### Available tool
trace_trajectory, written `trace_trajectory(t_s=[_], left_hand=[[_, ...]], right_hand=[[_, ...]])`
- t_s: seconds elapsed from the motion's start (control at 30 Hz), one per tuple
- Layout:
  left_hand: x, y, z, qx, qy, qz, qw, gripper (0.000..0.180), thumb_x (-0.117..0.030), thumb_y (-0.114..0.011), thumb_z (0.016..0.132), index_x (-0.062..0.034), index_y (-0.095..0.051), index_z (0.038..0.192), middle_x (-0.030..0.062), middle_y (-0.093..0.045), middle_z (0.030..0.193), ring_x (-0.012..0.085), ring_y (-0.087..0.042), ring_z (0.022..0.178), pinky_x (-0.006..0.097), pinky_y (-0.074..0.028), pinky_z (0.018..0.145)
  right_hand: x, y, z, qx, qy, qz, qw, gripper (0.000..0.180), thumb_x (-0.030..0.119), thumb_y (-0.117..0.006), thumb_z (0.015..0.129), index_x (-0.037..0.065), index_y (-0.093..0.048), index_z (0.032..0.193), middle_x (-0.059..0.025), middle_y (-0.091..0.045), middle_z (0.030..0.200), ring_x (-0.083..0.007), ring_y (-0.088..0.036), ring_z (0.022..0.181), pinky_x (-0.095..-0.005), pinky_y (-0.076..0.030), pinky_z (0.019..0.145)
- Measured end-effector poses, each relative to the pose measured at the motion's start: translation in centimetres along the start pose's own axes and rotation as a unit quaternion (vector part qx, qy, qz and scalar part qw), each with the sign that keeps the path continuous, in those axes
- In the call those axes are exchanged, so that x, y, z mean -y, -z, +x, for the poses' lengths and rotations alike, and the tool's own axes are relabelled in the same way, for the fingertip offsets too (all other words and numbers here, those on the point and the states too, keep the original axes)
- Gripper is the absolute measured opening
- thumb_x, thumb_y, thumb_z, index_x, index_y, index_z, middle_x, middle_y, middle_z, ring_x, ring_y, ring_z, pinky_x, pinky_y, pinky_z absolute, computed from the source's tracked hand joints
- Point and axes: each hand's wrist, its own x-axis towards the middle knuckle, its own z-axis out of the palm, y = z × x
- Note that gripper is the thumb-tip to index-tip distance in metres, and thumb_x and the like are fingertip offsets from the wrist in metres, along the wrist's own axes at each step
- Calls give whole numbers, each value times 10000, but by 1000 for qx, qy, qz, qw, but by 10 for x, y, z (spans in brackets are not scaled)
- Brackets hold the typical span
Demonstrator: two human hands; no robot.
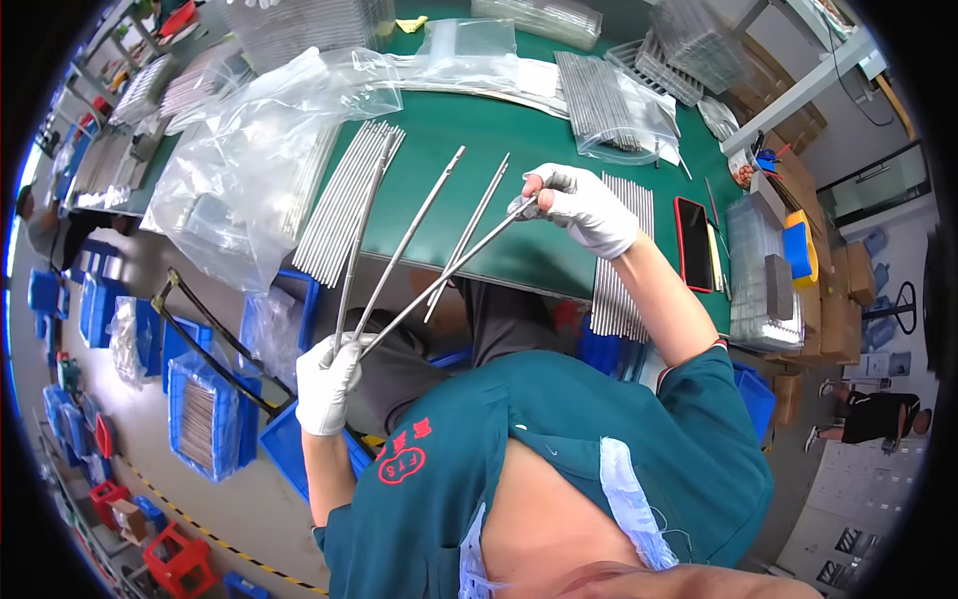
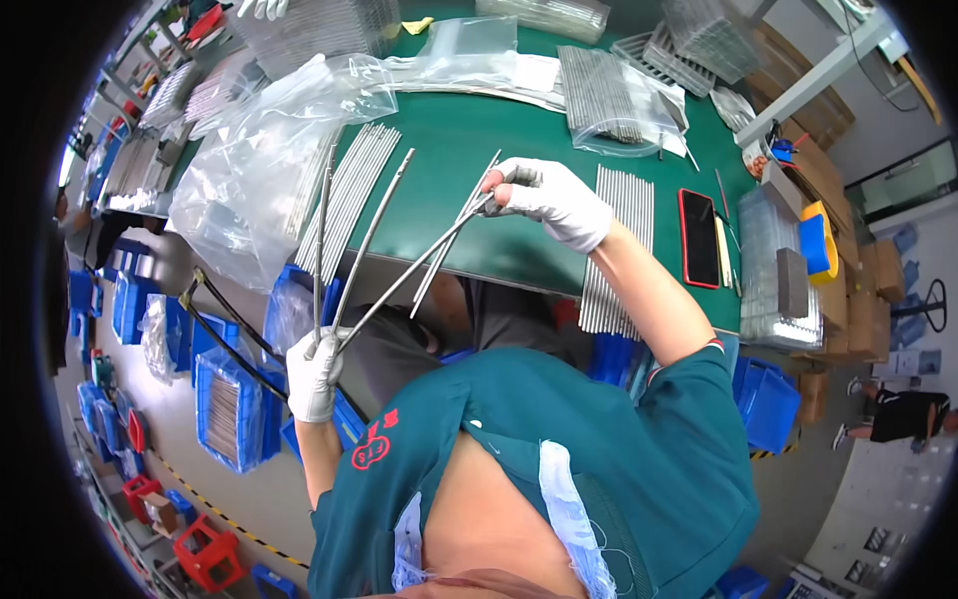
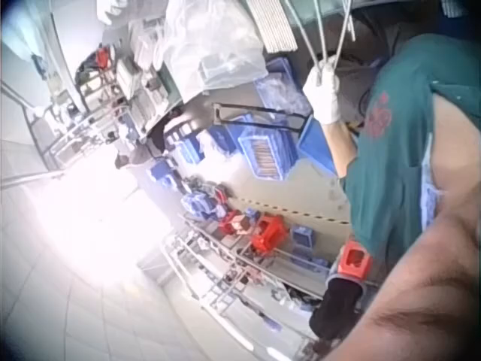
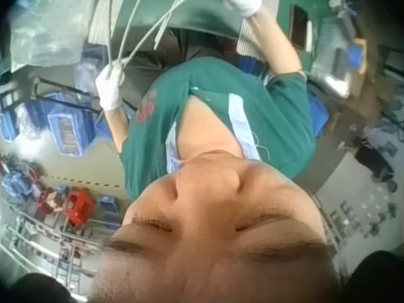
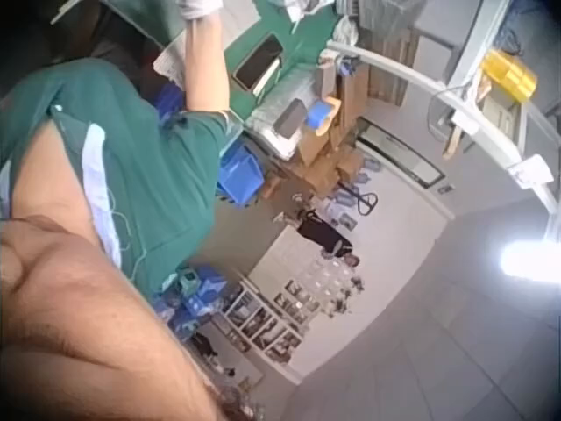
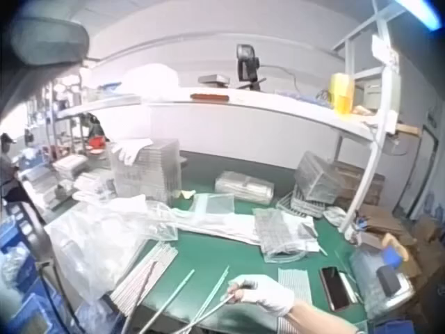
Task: Inspecting and sorting long thin metal rods at a factory workbench.
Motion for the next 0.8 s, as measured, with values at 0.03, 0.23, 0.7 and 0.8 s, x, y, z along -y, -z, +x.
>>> trace_trajectory(t_s=[0.03,0.23,0.7,0.8], left_hand=[[-1,0,0,2,1,-2,1000,205,-149,-574,820,26,-624,915,-39,-438,542,25,-339,461,181,-229,433],[0,-2,0,8,12,-5,1000,211,-156,-577,817,31,-619,906,-39,-439,547,22,-336,463,180,-225,433],[7,5,3,71,52,-39,995,213,-164,-584,812,35,-614,880,-35,-441,550,20,-322,443,178,-215,416],[5,1,2,100,72,-24,992,181,-112,-582,800,46,-615,882,-35,-446,560,23,-331,458,183,-231,422]], right_hand=[[3,-1,-2,-7,13,-42,999,230,189,-644,774,49,-590,948,-40,-588,917,-126,-551,832,-254,-435,792],[22,-13,-13,-75,18,-225,971,225,141,-682,720,14,-589,881,-64,-613,877,-118,-555,792,-243,-443,732],[41,-8,-23,-128,77,-282,948,179,140,-654,751,15,-620,874,-29,-614,810,-87,-559,775,-219,-443,720],[35,-20,-15,-94,64,-241,964,177,73,-650,741,6,-606,899,-68,-616,884,-118,-571,806,-240,-453,744]])
